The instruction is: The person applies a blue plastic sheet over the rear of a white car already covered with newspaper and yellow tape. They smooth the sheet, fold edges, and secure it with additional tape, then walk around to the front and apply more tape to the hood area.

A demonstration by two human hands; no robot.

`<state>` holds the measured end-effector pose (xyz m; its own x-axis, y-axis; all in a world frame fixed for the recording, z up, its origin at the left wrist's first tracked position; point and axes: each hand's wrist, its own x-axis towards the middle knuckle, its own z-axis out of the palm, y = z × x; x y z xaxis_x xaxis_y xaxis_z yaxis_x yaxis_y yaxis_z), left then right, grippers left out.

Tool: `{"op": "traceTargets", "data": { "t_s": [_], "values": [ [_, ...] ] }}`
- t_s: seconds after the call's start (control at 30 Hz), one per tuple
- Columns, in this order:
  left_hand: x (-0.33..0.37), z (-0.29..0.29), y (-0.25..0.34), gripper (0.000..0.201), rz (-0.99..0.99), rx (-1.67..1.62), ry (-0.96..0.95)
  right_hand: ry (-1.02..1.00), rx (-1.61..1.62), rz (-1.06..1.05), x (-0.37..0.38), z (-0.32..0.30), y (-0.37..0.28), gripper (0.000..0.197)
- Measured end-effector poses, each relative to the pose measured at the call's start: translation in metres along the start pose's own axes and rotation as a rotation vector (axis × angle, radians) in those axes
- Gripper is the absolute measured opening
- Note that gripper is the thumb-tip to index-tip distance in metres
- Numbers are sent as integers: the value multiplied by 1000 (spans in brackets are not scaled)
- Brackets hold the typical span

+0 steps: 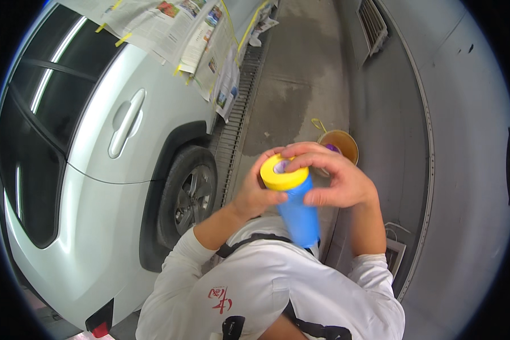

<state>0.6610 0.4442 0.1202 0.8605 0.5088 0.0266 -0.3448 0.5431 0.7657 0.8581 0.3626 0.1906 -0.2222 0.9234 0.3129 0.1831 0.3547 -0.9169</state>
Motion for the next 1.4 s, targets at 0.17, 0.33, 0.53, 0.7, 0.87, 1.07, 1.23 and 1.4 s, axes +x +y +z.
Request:
{"op": "traceTargets", "data": {
  "t_s": [0.17, 0.33, 0.53, 0.7, 0.87, 1.07, 1.23, 1.4],
  "values": [
    [17, -22, 50, 77, -264, 117, -284, -23, -183, 63, 9, 3, -13, 53],
    [20, -16, 82, 59, -219, 537, -165, 125, -254, -28, 11, 28, 4, 50],
    [11, 11, 85, 47, 497, 1281, 57, 435, -599, -121, 11, 39, 26, 36],
    [16, 25, 76, 42, 547, 1348, 142, 547, -622, -182, 13, 38, 32, 35],
    [21, 34, 72, 37, 530, 1438, 94, 609, -614, -201, 9, 32, 36, 35],
    [36, 50, 59, 34, 582, 1454, 200, 607, -597, -216, 1, 14, 40, 36],
    [46, 55, 53, 32, 554, 1503, 150, 571, -566, -203, -1, -3, 46, 34],
    [68, 42, 60, 22, 635, 1459, 297, 507, -518, -191, 22, -16, 62, 36]
  ]
}}
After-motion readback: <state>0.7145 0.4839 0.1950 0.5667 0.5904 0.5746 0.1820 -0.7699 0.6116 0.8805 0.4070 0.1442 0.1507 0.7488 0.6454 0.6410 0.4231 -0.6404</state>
